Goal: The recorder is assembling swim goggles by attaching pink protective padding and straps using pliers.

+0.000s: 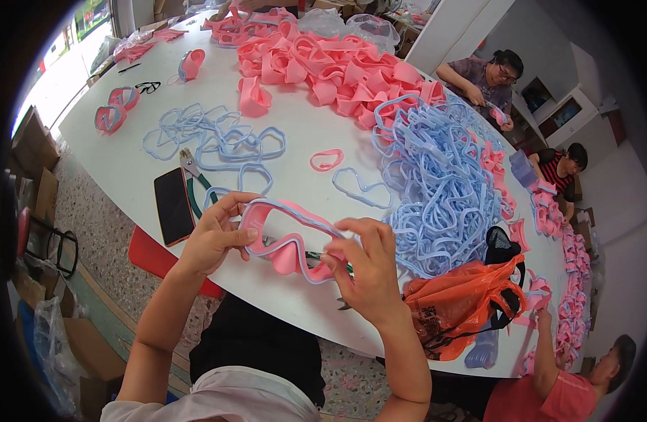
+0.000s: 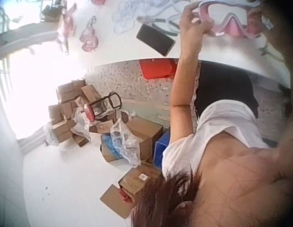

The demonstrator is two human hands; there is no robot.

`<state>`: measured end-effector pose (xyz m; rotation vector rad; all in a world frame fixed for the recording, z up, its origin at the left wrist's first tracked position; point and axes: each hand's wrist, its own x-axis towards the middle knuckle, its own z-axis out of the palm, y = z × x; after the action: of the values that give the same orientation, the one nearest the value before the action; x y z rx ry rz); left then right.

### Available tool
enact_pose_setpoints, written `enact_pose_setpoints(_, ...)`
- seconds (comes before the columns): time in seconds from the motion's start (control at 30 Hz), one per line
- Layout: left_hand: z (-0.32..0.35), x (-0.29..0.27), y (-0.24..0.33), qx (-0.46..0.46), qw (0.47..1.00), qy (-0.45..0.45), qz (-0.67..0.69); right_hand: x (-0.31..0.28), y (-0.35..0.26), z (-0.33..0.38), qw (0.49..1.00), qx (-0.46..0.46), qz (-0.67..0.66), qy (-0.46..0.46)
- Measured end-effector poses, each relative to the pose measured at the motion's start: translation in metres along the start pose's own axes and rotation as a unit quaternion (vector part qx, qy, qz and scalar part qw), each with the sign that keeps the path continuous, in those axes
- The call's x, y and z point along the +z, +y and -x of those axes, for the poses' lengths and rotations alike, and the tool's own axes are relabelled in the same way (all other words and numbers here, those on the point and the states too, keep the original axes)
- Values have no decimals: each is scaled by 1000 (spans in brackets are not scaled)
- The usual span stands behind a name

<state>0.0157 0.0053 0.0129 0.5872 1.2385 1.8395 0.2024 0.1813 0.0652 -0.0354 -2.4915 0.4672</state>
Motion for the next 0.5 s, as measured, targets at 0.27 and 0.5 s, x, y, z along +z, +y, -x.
enact_pose_setpoints(0.27, 2, 0, 0, 8, 1000, -3, 3, 4, 22, 10, 928, 235, -282, -56)
enact_pose_setpoints(0.5, 12, 2, -8, -11, 993, 38, -109, 23, 19, 20, 918, 272, -289, -23)
